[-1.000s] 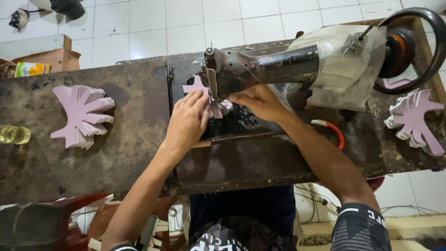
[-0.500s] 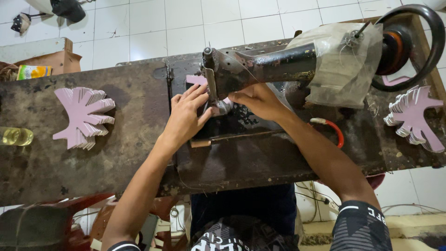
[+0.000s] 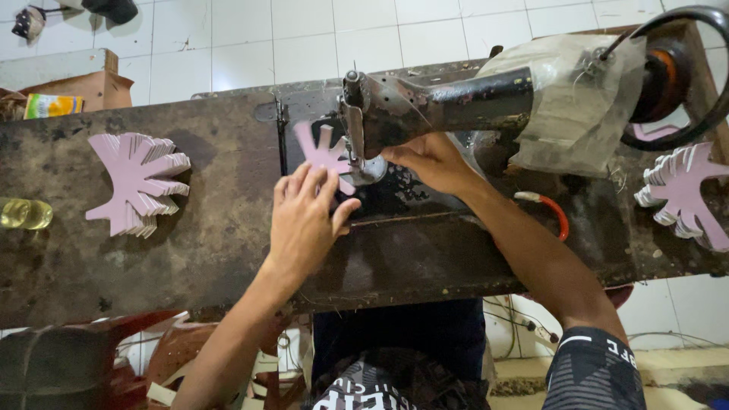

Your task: The person sews pink foam cutout shapes on a treadle sewing machine, guiding each piece under the needle with both hands. They stitch several shapes one after another, use scissors to trim threads, and place finished pieces on the table beside the machine.

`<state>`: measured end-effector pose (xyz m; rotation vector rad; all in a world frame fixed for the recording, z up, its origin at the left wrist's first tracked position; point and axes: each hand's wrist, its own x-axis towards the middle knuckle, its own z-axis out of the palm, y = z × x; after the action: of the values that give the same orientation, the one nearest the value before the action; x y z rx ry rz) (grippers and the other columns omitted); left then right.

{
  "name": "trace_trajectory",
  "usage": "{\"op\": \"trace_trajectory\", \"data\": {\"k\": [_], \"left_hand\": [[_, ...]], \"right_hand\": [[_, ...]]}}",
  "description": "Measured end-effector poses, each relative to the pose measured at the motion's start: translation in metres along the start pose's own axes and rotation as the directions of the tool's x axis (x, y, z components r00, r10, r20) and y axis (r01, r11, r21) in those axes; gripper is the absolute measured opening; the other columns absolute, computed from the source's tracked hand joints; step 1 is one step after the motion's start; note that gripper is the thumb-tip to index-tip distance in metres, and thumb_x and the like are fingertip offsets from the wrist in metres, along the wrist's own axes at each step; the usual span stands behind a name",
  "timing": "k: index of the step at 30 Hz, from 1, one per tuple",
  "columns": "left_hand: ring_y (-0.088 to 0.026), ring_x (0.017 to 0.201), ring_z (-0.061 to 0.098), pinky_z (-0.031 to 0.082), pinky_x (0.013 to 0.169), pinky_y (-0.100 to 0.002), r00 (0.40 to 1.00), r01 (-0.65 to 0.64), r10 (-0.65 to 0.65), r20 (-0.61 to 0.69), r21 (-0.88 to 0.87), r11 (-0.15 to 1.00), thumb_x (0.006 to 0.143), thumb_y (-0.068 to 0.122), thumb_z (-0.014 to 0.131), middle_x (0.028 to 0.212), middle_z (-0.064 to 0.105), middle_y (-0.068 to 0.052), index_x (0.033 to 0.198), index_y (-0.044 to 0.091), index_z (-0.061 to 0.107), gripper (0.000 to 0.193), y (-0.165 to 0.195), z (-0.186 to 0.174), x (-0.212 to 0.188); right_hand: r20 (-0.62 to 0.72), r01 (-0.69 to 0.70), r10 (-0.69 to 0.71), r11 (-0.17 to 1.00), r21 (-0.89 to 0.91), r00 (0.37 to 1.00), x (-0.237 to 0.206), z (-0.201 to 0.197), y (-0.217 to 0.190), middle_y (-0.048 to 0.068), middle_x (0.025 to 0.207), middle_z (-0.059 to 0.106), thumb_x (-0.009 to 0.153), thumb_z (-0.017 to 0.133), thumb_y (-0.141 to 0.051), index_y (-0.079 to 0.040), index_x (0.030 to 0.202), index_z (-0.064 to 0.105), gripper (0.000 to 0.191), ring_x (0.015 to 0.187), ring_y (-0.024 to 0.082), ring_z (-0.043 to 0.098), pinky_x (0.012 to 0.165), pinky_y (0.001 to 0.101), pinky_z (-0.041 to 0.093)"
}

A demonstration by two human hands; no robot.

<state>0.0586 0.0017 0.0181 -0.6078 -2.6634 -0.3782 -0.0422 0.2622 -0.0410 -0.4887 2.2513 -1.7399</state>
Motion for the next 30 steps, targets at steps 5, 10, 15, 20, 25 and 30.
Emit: {"op": "trace_trajectory", "data": {"k": [5,10,15,20,25,30], "left_hand": [[-0.034,0.109,0.056,0.041,0.098,-0.047,0.998,0.046,-0.036,0.058,-0.181,0.982,0.090,0.048,0.073,0.107,0.063,-0.017,0.123,-0.003,0.067,0.060,0.028,-0.008,-0.010],[-0.032,0.112,0.058,0.041,0.099,-0.047,0.998,0.017,0.000,0.059,-0.294,0.956,0.092,0.043,0.073,0.109,0.062,-0.015,0.117,-0.004,0.066,0.054,0.047,-0.003,-0.012],[-0.033,0.118,0.057,0.044,0.098,-0.045,0.995,-0.100,0.098,-0.019,-0.141,0.985,0.093,0.024,0.070,0.115,0.061,-0.016,0.119,0.002,0.067,0.035,0.048,0.006,-0.012],[-0.031,0.115,0.058,0.045,0.098,-0.044,0.997,-0.073,0.069,-0.029,-0.199,0.977,0.091,0.018,0.070,0.117,0.062,-0.013,0.124,0.006,0.068,0.035,0.050,0.009,-0.010],[-0.030,0.115,0.059,0.045,0.100,-0.044,0.996,-0.093,0.092,-0.013,-0.212,0.973,0.092,0.018,0.072,0.121,0.062,-0.012,0.129,0.007,0.067,0.039,0.050,0.009,-0.008],[-0.031,0.118,0.059,0.045,0.103,-0.044,0.996,-0.093,0.094,-0.005,-0.187,0.978,0.093,0.021,0.072,0.124,0.062,-0.013,0.129,0.006,0.065,0.040,0.051,0.012,-0.007]], "right_hand": [[-0.009,-0.067,0.066,0.997,-0.027,0.998,0.001,-0.001,0.012,-0.009,0.055,0.035,0.102,0.076,-0.031,-0.003,0.062,0.057,0.052,0.052,0.005,0.029,0.047,0.0311,0.019],[0.021,0.065,-0.067,0.993,0.098,0.998,0.001,0.001,0.011,-0.012,0.058,0.047,0.100,0.070,-0.027,-0.005,0.099,0.080,0.024,0.055,0.001,0.037,0.047,0.0271,0.028],[0.021,0.011,-0.012,0.998,0.066,1.000,0.001,0.001,0.007,-0.012,0.061,0.048,0.100,0.071,-0.026,-0.004,0.101,0.081,0.025,0.058,0.001,0.037,0.048,0.0267,0.028],[0.016,0.068,-0.069,0.996,0.049,0.997,0.000,0.001,0.003,-0.012,0.060,0.041,0.100,0.072,-0.028,-0.005,0.077,0.071,0.033,0.057,0.001,0.034,0.048,0.0281,0.025],[0.019,0.073,-0.074,0.996,0.043,0.997,-0.001,0.001,-0.001,-0.012,0.056,0.033,0.100,0.071,-0.031,-0.009,0.059,0.056,0.049,0.054,0.002,0.029,0.046,0.0302,0.020],[0.009,0.047,-0.047,0.998,-0.047,0.999,-0.002,0.000,-0.005,-0.012,0.056,0.030,0.101,0.071,-0.035,-0.009,0.058,0.051,0.054,0.054,0.003,0.028,0.046,0.0310,0.019]]}}
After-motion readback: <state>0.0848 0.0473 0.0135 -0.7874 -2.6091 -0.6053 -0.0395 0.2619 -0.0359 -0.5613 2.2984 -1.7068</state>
